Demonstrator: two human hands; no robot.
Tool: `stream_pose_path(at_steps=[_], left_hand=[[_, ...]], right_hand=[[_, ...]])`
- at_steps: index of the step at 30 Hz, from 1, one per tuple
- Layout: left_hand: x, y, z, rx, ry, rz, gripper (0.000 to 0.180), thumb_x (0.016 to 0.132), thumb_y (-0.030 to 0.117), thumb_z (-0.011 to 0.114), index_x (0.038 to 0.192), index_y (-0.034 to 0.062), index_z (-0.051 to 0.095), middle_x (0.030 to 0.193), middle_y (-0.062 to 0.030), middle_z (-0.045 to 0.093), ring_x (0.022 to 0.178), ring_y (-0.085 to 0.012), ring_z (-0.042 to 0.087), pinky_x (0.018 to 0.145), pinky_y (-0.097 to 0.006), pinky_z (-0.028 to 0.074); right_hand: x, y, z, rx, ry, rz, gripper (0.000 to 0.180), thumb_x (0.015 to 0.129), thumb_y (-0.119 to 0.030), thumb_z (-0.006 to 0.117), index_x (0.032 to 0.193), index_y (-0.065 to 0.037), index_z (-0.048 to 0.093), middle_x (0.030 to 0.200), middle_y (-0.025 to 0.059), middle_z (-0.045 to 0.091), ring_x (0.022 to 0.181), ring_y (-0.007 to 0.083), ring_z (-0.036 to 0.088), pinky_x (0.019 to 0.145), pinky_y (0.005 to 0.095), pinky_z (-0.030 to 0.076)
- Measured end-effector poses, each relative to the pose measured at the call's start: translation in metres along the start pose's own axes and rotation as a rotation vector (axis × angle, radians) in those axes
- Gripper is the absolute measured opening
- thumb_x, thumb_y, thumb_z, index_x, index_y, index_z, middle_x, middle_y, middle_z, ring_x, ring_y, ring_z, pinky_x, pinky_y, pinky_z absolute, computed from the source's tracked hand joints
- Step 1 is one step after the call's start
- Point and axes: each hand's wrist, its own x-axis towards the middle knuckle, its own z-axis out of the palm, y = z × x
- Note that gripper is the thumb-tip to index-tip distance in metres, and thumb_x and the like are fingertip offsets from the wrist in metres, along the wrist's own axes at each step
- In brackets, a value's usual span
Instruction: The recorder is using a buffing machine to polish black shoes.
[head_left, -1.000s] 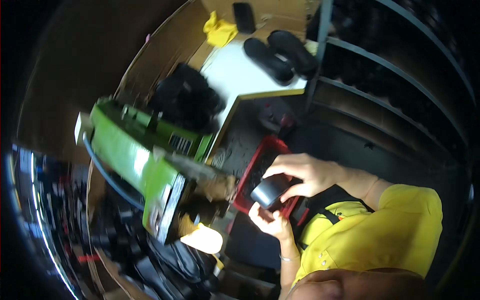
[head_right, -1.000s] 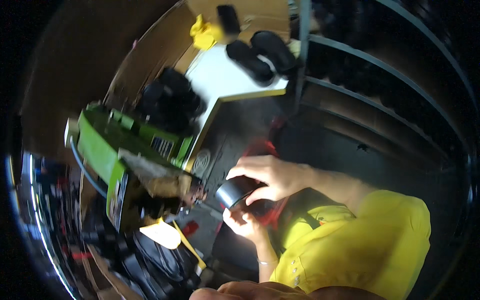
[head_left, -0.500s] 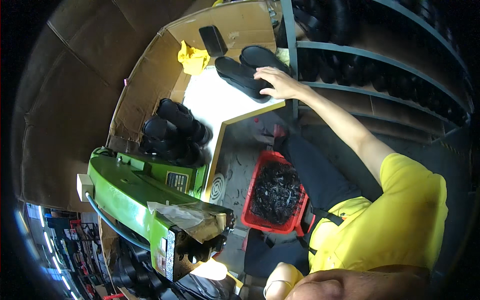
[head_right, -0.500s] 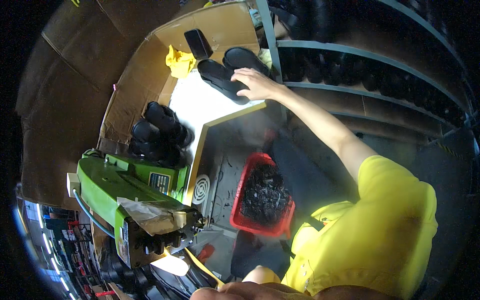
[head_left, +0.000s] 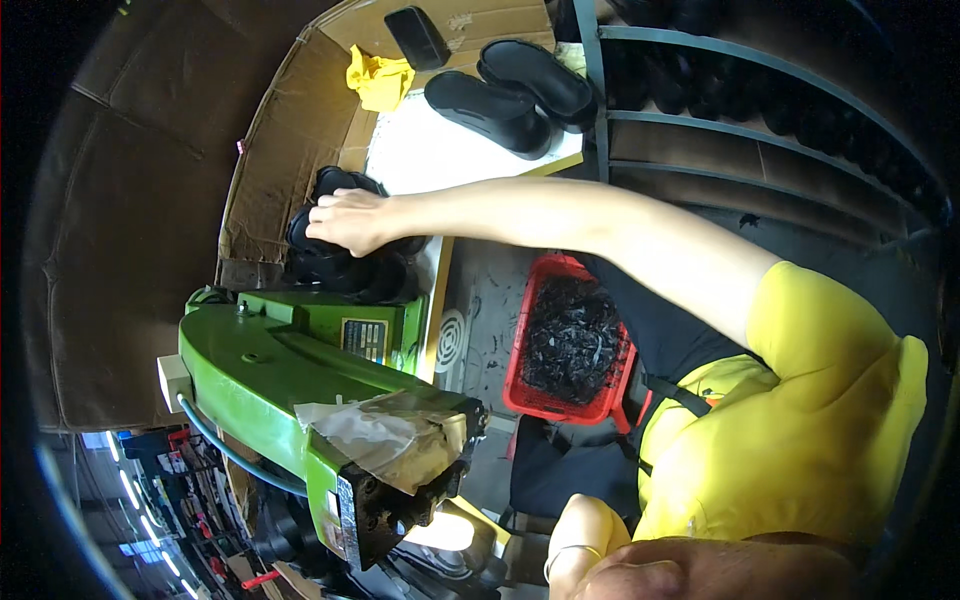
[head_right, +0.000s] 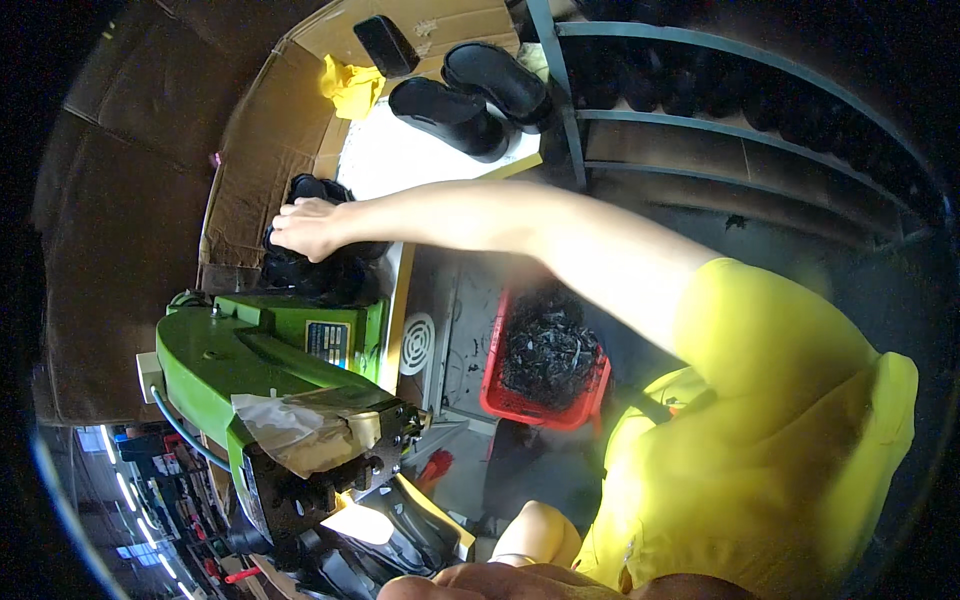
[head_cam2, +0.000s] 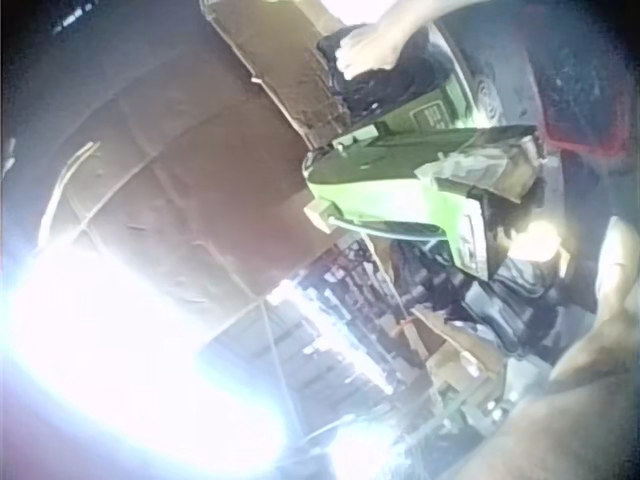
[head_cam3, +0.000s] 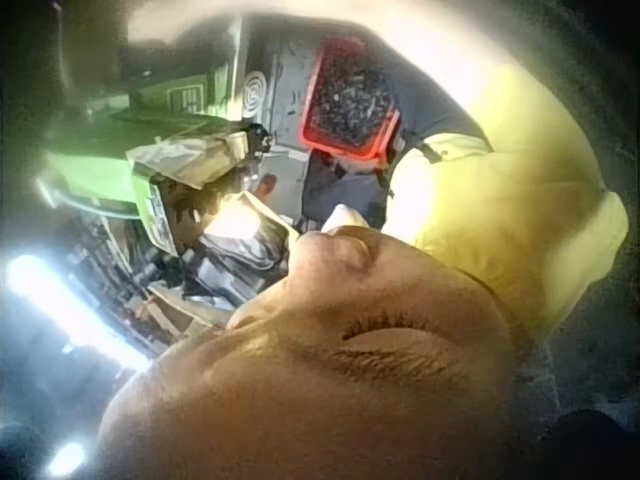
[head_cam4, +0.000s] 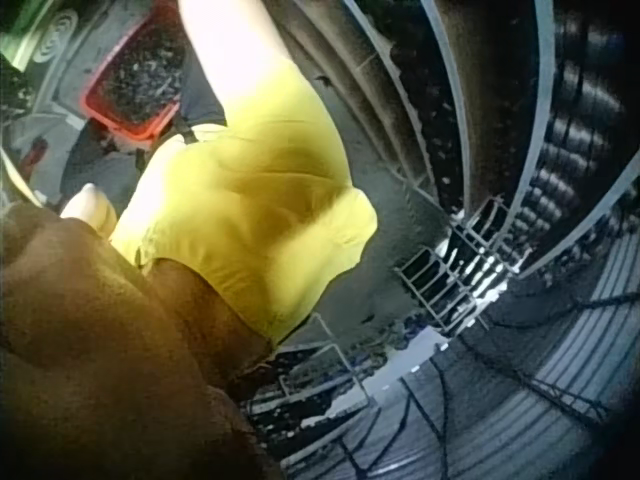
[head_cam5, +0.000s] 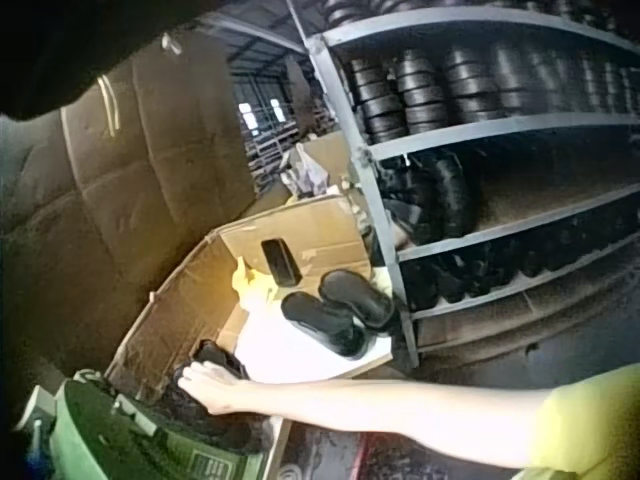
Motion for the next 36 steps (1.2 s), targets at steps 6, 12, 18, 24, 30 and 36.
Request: stream_pose_path(at_steps=[6,12,18,24,30,36], left_hand=[[-0.005,-0.003,0.005,0.001,-0.03,0.019,0.038,0.077,0.023,0.077,0.098,0.0001,0.056,0.089,-0.0141,0.057,0.073,-0.0278,0.055,0.071,-0.04,0.045],[-0.008,-0.01,0.008,0.017,0.006,0.045,0.043,0.075,0.022,0.079,0.103,0.0005,0.055,0.092,-0.0144,0.057,0.079,-0.0295,0.056,0.077,-0.042,0.045],[-0.009,-0.017,0.013,0.097,0.085,0.111,0.048,0.072,0.021,0.081,0.107,0.0009,0.054,0.096,-0.0148,0.058,0.084,-0.0312,0.056,0.083,-0.043,0.045],[-0.022,-0.036,-0.004,0.505,-0.11,0.128,0.051,0.069,0.014,0.084,0.108,0.001,0.054,0.092,-0.013,0.06,0.081,-0.0279,0.058,0.08,-0.041,0.047],[0.021,-0.028,-0.011,0.307,0.05,-0.422,0.04,0.07,0.005,0.076,0.105,0.0005,0.056,0.091,-0.006,0.063,0.082,-0.013,0.057,0.076,-0.029,0.048],[0.051,-0.026,-0.008,0.365,0.113,-0.213,0.038,0.074,0.003,0.071,0.109,-0.0007,0.059,0.093,-0.0037,0.062,0.083,-0.012,0.056,0.076,-0.025,0.046]], right_hand=[[-0.02,0.024,0.005,-0.104,-0.098,-0.004,0.017,0.071,-0.005,0.066,0.087,-0.005,0.061,0.094,0.0093,0.06,0.101,0.0265,0.054,0.085,0.0395,0.045],[-0.113,-0.023,-0.103,0.24,0.062,-0.046,0.021,0.081,-0.012,0.068,0.098,-0.003,0.061,0.107,0.0099,0.061,0.119,0.027,0.051,0.1,0.0443,0.035],[-0.194,-0.102,-0.205,0.504,-0.262,-0.185,0.02,0.076,-0.013,0.071,0.089,-0.003,0.059,0.1,0.0126,0.058,0.107,0.0285,0.054,0.097,0.0468,0.033],[-0.27,-0.153,-0.157,1.351,-0.607,0.324,0.039,0.08,-0.019,0.075,0.111,-0.001,0.058,0.102,0.0088,0.061,0.106,0.0241,0.054,0.097,0.0377,0.039],[-0.325,-0.155,-0.069,1.789,-0.431,0.699,0.081,0.065,-0.013,0.088,0.133,-0.002,0.045,0.126,0.0078,0.055,0.118,0.0163,0.051,0.102,0.0341,0.038],[-0.388,-0.189,-0.028,1.719,-0.79,1.198,0.079,0.069,0.005,0.078,0.138,0.002,0.039,0.134,0.0114,0.051,0.126,0.0226,0.047,0.108,0.0391,0.037]])
